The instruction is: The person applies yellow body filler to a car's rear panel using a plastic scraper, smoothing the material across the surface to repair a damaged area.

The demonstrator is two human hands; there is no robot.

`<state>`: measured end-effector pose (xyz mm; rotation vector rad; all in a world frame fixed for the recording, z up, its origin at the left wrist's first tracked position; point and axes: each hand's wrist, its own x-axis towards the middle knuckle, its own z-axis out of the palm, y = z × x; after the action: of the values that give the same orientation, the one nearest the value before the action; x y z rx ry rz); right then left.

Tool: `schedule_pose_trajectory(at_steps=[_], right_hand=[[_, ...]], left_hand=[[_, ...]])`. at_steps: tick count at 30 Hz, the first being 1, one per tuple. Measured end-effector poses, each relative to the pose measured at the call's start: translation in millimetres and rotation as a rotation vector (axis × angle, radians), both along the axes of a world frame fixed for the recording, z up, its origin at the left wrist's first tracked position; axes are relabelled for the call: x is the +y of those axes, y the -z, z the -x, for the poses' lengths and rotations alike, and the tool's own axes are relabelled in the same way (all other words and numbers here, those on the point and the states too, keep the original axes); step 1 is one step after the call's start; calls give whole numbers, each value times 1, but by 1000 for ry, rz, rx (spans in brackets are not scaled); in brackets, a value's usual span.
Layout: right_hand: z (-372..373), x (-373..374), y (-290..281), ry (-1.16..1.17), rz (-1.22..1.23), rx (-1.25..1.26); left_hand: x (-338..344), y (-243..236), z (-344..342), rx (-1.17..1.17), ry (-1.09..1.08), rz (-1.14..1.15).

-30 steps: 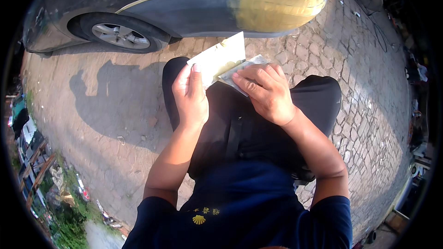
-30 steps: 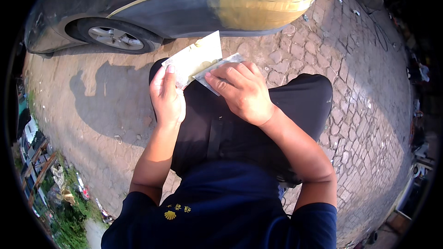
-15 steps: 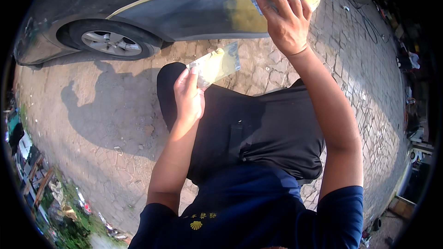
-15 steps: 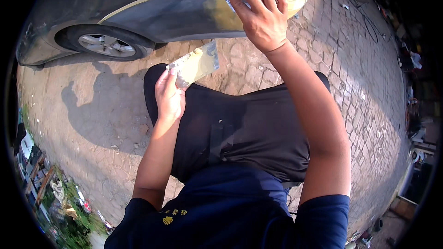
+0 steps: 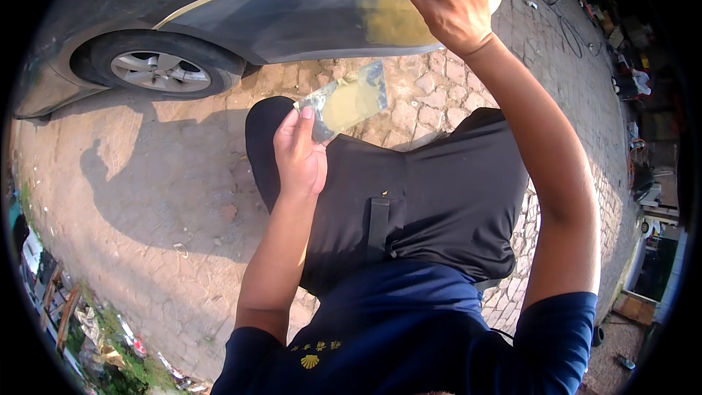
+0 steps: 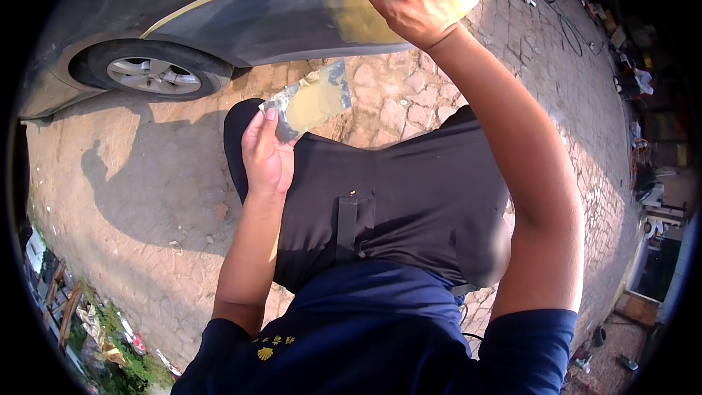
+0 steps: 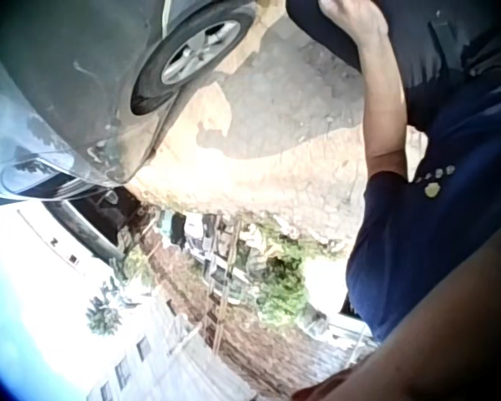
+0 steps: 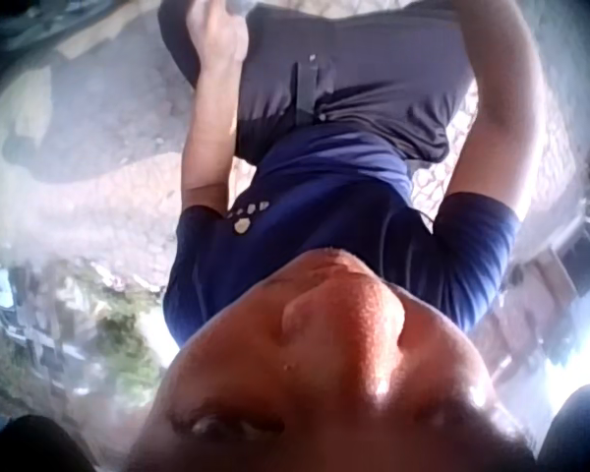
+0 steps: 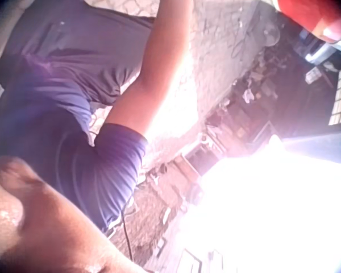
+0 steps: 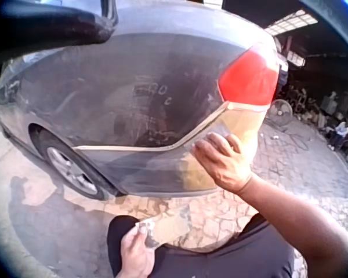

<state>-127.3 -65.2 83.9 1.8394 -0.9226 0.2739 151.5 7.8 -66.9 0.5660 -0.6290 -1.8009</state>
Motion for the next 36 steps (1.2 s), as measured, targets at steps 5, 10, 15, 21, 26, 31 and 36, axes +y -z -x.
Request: schedule_pose_trajectory(at_steps=[5, 10, 15, 21, 26, 31, 36], right_hand=[[9, -4, 5, 11, 0, 10], [20, -2, 17, -4, -31, -13], [45, 7, 50, 129, -78, -53], [44, 24, 41, 152, -61, -88], [22, 21, -12, 94, 91, -45], [20, 18, -28, 42, 2, -4], [21, 9, -27, 22, 11, 6]], left_hand=[[0, 3, -2, 3, 1, 8], [2, 3, -5, 29, 8, 38], [2, 5, -5, 2, 1, -24], [2, 0, -4, -38, 3, -31], [1, 2, -5, 9, 2, 10], [2, 0, -2, 21, 6, 24], [2, 0, -2, 17, 5, 18]])
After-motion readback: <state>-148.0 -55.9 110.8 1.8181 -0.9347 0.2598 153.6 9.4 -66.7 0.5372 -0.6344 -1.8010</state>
